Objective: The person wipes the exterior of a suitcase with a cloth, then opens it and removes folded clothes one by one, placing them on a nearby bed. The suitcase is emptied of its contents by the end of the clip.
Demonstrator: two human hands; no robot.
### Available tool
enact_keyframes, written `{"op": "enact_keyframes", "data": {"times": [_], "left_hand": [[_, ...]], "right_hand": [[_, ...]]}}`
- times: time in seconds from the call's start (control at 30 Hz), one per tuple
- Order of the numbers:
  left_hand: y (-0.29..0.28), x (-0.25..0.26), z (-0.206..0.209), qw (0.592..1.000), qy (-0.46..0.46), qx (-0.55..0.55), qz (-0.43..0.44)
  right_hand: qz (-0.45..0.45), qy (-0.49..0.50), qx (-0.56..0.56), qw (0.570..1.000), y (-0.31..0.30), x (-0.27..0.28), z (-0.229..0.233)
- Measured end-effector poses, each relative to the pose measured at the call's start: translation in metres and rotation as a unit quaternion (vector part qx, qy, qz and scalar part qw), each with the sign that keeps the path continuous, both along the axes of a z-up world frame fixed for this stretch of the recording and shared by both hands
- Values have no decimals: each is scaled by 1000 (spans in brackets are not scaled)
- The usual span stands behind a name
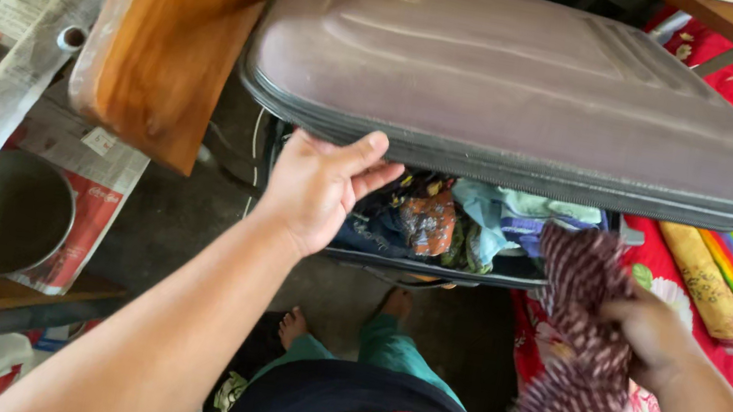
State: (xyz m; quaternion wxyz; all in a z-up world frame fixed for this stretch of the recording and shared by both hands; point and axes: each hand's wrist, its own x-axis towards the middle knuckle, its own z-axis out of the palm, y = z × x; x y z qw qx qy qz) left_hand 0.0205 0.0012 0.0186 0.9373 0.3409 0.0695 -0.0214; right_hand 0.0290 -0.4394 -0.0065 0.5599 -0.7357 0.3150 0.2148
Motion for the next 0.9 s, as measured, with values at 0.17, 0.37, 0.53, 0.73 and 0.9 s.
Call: {"op": "enact_keyframes", "data": {"times": [0.17,0.37,0.53,0.73,0.9], "left_hand": [[6,39,24,997,-53,9,63],[21,109,68,967,0,122,224],[30,152,97,927,18,215,307],[36,167,110,933,43,222,281],[32,153,84,937,1,250,246]], "right_hand": [[4,-150,190,970,32,53,32],[62,-249,204,945,79,117,88],[87,-283,223,929,88,165,106],[153,-250,299,908,74,193,117],[120,-246,302,913,85,192,132]]}}
